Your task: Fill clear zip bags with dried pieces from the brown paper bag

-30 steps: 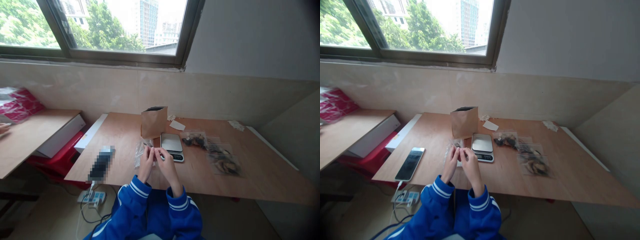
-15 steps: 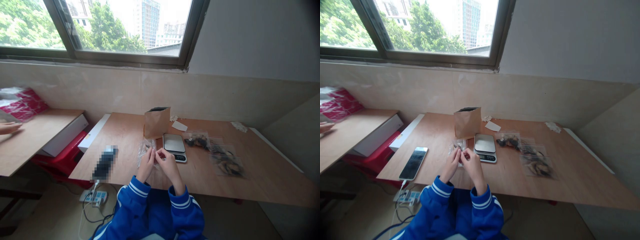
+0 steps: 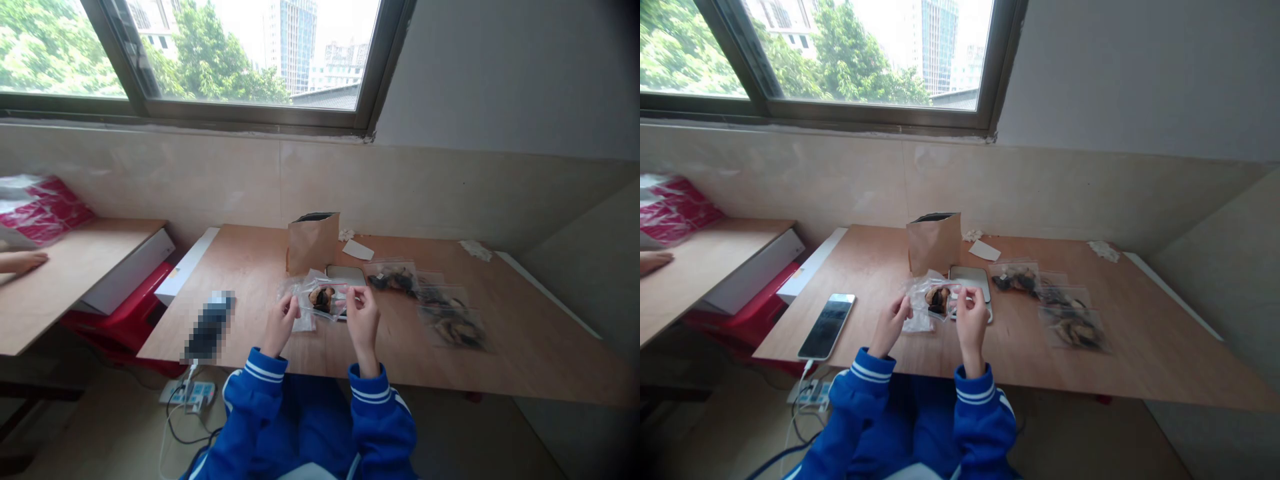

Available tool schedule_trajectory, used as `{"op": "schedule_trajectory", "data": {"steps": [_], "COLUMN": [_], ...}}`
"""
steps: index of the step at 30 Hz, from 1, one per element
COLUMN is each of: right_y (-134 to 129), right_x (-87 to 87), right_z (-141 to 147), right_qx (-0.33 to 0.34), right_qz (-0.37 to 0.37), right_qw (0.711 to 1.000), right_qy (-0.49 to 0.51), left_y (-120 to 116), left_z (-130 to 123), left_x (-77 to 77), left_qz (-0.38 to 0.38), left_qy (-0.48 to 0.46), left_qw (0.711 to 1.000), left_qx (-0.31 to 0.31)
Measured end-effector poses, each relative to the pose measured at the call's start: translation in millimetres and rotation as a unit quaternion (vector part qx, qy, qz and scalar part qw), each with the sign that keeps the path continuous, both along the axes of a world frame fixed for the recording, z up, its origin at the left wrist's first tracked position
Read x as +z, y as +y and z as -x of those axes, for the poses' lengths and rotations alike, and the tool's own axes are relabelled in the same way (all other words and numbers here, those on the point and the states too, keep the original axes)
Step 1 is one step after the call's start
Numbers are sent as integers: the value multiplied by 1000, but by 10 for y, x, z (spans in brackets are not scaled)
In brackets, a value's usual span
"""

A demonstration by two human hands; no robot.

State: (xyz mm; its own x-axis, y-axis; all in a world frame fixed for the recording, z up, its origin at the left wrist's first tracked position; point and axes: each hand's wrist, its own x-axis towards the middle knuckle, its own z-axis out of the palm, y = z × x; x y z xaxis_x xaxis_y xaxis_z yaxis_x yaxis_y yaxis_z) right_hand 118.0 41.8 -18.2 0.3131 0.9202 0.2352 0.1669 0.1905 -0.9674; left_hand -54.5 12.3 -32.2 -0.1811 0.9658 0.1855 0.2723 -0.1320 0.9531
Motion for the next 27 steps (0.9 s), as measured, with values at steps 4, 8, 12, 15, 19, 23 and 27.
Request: {"op": "schedule_trajectory", "data": {"steps": [4,8,12,15,19,23,27], "right_y": [12,78,111,105,202,456,650], "right_x": [42,-40,-112,-29,106,25,-174], "right_z": [94,191,270,316,385,499,644], "right_qx": [31,71,72,-2,138,195,235], "right_qz": [-10,24,5,-90,-110,-47,39], "right_qw": [997,989,997,992,967,932,890], "right_qy": [69,128,34,-92,-182,-303,-389], "left_y": [142,308,451,564,712,788,800], "left_z": [-108,-247,-336,-356,-350,-346,-320], "left_x": [-232,-465,-572,-611,-660,-749,-845], "left_qz": [-3,81,140,139,90,51,-2], "left_qy": [-152,-314,-400,-429,-464,-457,-407], "left_qw": [987,946,903,893,881,888,911], "left_qx": [60,9,-62,-23,-14,13,69]}}
